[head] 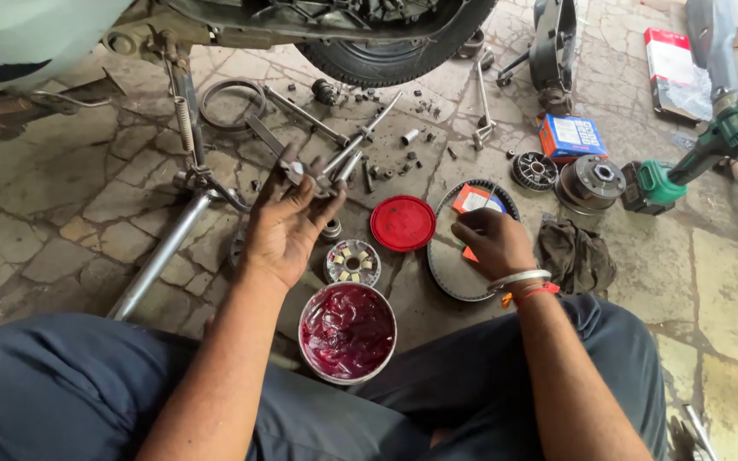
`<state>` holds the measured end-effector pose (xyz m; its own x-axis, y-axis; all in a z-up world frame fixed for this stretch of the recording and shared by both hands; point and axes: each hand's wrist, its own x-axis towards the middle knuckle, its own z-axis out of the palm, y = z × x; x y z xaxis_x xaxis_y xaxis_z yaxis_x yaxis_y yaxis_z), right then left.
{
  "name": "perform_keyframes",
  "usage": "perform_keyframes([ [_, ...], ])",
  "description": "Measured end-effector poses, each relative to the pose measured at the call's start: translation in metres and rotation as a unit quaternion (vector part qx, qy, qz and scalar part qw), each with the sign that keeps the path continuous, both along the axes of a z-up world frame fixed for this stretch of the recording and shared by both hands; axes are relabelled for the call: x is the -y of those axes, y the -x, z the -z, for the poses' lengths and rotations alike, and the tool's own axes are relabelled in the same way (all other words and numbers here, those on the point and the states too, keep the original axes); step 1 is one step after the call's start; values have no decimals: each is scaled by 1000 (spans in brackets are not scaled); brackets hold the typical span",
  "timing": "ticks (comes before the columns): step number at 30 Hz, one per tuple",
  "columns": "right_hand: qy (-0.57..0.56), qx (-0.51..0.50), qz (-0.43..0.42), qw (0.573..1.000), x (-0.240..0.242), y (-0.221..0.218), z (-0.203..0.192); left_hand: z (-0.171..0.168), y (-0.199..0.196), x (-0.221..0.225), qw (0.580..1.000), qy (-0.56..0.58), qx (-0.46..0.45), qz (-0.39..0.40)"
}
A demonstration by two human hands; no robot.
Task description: Greasing and assembling a motorcycle variator pulley assembly on the workshop floor.
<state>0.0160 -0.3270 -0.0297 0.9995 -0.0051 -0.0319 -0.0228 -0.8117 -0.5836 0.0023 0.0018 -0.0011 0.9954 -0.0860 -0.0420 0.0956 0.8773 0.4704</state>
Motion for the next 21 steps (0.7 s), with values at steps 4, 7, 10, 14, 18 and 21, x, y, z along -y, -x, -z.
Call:
perform_keyframes([
  [4, 0, 9, 28, 1000, -4, -12, 32, 4, -6, -2, 1000, 3, 25, -15],
  [7, -8, 42, -52, 998, -29, -8, 40, 6, -7, -3, 999, 5, 30, -15],
  [10, -89, 11, -162, 983, -65, 19, 5, 10, -6, -5, 999, -5, 32, -21],
  [14, -110, 105, -318, 936, -96, 64, -68, 14, -4, -5, 999, -30, 23, -23],
  [18, 36, 193, -452, 870, -118, 95, -93, 19, -5, -4, 997, 2, 54, 47],
  [21, 55, 220, -451, 863, -119, 100, -87, -5, 5, -2, 986, 52, 117, 110],
])
